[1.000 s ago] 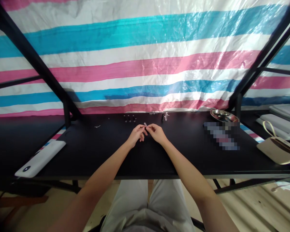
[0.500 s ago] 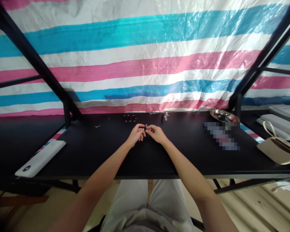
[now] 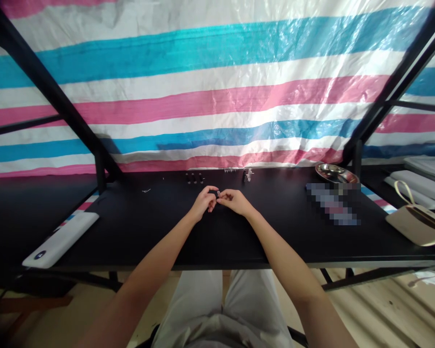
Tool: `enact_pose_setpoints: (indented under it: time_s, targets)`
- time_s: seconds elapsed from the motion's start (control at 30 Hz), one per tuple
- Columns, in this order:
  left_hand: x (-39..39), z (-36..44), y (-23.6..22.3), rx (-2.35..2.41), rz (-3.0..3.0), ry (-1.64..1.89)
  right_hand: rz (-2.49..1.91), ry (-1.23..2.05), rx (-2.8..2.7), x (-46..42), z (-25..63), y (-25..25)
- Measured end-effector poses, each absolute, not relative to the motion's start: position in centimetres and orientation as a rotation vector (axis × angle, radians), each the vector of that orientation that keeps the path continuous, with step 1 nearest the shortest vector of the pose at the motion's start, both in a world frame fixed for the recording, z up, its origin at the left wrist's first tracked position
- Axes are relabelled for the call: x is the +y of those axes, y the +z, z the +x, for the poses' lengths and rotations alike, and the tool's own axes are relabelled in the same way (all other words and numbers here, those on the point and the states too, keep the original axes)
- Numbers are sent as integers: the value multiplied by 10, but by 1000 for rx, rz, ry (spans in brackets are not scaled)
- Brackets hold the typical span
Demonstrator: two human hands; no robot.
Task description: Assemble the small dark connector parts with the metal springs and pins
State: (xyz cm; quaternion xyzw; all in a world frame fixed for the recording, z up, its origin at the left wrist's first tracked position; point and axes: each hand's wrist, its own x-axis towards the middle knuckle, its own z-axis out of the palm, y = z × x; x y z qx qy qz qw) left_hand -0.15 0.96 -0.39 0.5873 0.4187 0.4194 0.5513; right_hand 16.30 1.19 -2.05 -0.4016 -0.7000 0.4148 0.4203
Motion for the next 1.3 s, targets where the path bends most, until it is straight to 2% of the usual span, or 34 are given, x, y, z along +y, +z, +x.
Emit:
enact_pose_setpoints:
  time_s: [0.43, 0.67, 0.83, 1.3]
  targets:
    - [7, 1, 0, 1013, 1416, 998, -1047, 979, -1779, 14, 166, -21]
    - [8, 2, -2, 1035, 1420, 1018, -1305, 601, -1453, 43, 206, -16]
    - [10, 2, -2, 1044, 1413, 1017, -1563, 343, -1470, 66, 230, -20]
    - [8, 3, 0, 1033, 1416, 967, -1709, 296, -1506, 76, 233, -36]
